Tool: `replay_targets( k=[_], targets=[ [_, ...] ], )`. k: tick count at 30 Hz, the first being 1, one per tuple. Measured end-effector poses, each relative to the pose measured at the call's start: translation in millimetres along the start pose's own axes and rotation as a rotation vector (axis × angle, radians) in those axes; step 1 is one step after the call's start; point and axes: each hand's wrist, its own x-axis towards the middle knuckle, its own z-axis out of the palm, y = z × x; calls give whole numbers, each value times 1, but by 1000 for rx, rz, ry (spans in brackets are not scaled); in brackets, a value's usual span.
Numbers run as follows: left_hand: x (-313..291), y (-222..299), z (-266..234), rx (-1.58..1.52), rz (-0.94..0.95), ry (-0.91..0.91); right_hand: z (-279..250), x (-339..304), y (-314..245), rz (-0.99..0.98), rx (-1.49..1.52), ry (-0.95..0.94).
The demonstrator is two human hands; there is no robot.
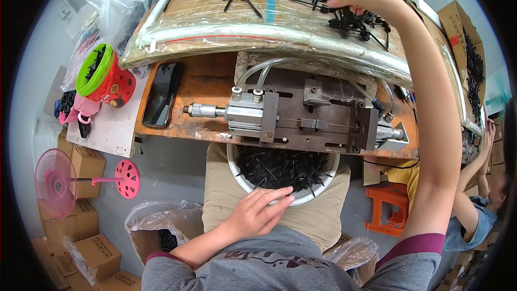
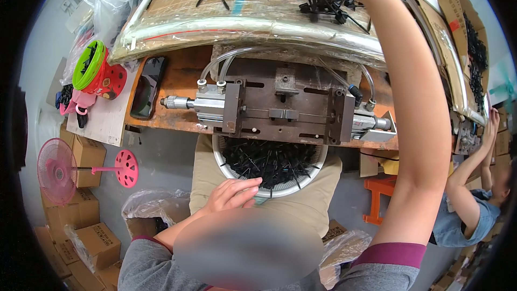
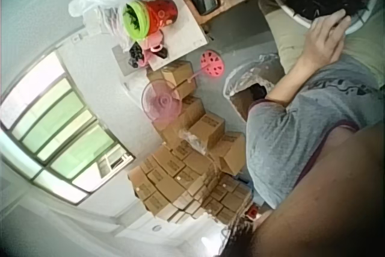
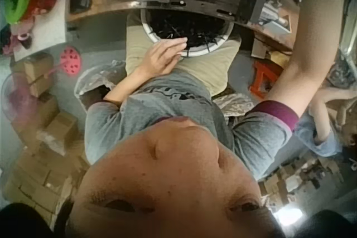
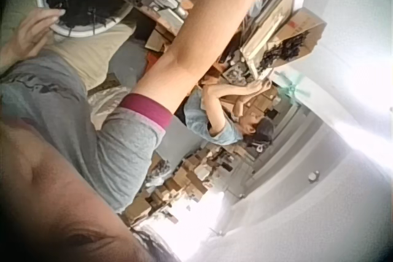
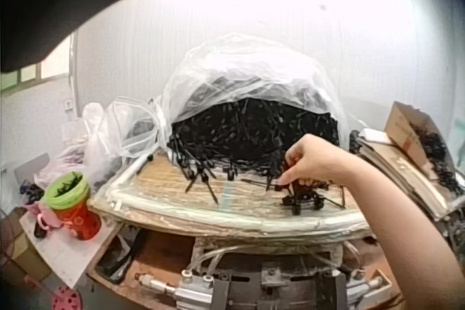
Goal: Assembling black cable connectors using a manual or pneumatic pressing machine at a workbench.
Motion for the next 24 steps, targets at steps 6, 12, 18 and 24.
replay_targets(
  k=[6, 12, 18, 24],
  targets=[
    [44, 2, -14, -6, 181, 90, -6, -5, 54, -94, 550, 288],
    [106, 11, -45, 141, 160, 217, 0, -26, 36, -78, 968, 536],
    [188, -6, -47, -147, -44, 528, 5, -22, 91, -248, 1088, 399],
    [195, -7, -53, -273, -8, 193, 66, -126, 25, -168, 1273, 233]
  ],
)
